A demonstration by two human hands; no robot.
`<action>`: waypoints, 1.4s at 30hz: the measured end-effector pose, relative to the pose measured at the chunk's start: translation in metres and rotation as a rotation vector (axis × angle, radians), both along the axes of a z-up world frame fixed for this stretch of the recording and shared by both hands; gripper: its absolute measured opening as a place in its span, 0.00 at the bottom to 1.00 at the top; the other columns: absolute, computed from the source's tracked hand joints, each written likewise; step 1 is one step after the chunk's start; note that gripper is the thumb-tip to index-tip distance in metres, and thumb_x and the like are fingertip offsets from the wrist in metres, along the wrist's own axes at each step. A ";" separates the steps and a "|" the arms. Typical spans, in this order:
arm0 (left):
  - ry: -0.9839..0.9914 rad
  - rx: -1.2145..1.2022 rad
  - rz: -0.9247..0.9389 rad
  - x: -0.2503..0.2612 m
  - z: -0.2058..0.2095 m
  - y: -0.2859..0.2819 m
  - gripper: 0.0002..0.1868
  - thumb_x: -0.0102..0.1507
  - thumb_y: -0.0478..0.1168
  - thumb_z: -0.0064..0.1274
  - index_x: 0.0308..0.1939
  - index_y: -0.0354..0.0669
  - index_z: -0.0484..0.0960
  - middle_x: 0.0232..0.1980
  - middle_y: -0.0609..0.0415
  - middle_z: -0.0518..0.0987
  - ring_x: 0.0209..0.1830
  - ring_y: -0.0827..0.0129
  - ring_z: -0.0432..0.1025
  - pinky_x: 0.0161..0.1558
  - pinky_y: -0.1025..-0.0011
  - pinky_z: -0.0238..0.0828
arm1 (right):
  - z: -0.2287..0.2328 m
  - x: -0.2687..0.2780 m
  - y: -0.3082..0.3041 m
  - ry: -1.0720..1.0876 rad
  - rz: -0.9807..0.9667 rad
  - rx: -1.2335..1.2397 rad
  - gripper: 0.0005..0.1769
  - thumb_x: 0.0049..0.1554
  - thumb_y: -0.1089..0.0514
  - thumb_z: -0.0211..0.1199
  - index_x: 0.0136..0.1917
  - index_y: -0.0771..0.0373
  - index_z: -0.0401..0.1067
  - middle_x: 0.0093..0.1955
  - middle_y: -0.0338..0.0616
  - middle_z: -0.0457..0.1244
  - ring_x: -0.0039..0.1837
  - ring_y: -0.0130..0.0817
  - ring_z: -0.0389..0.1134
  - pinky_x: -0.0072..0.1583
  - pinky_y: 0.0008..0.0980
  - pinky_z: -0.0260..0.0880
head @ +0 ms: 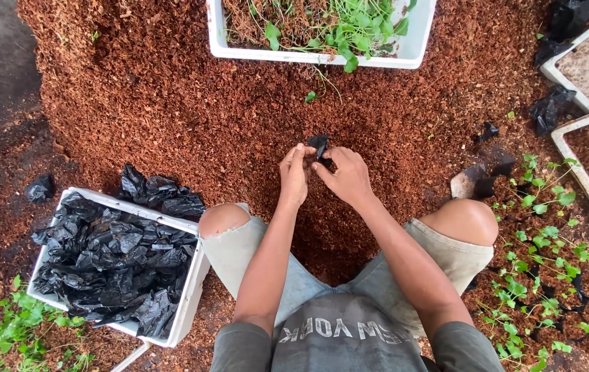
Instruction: Transplanting small seedlings into individual plastic bags filled with potting medium.
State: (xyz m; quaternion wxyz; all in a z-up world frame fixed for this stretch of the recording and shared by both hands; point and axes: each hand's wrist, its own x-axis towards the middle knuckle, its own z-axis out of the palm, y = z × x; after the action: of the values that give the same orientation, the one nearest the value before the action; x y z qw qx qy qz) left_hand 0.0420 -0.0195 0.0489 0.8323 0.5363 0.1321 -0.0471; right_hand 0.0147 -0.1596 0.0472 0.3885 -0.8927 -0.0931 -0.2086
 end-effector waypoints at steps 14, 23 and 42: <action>-0.130 0.270 -0.067 0.003 -0.034 -0.002 0.12 0.59 0.37 0.68 0.45 0.38 0.86 0.38 0.56 0.83 0.36 0.81 0.74 0.40 0.81 0.74 | 0.009 -0.007 0.001 0.305 0.010 0.417 0.07 0.62 0.62 0.60 0.47 0.67 0.77 0.39 0.55 0.70 0.47 0.44 0.74 0.46 0.40 0.73; -0.120 0.396 -0.029 0.004 -0.026 0.007 0.03 0.66 0.35 0.53 0.41 0.40 0.80 0.34 0.57 0.75 0.34 0.79 0.67 0.38 0.75 0.67 | -0.010 0.006 -0.005 0.422 -0.205 0.576 0.10 0.60 0.63 0.56 0.46 0.68 0.78 0.37 0.56 0.69 0.44 0.39 0.73 0.46 0.38 0.76; -0.332 0.748 -0.193 -0.017 -0.009 -0.008 0.14 0.63 0.40 0.57 0.50 0.43 0.75 0.46 0.39 0.79 0.45 0.46 0.78 0.40 0.55 0.77 | -0.026 0.014 -0.006 0.406 -0.237 0.339 0.07 0.53 0.61 0.70 0.43 0.63 0.74 0.36 0.50 0.67 0.38 0.41 0.68 0.37 0.36 0.66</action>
State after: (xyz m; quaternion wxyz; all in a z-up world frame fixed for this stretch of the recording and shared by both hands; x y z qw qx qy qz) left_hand 0.0248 -0.0270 0.0402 0.5819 0.8118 -0.0469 0.0135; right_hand 0.0289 -0.1658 0.0215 0.5159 -0.8431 0.1280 -0.0822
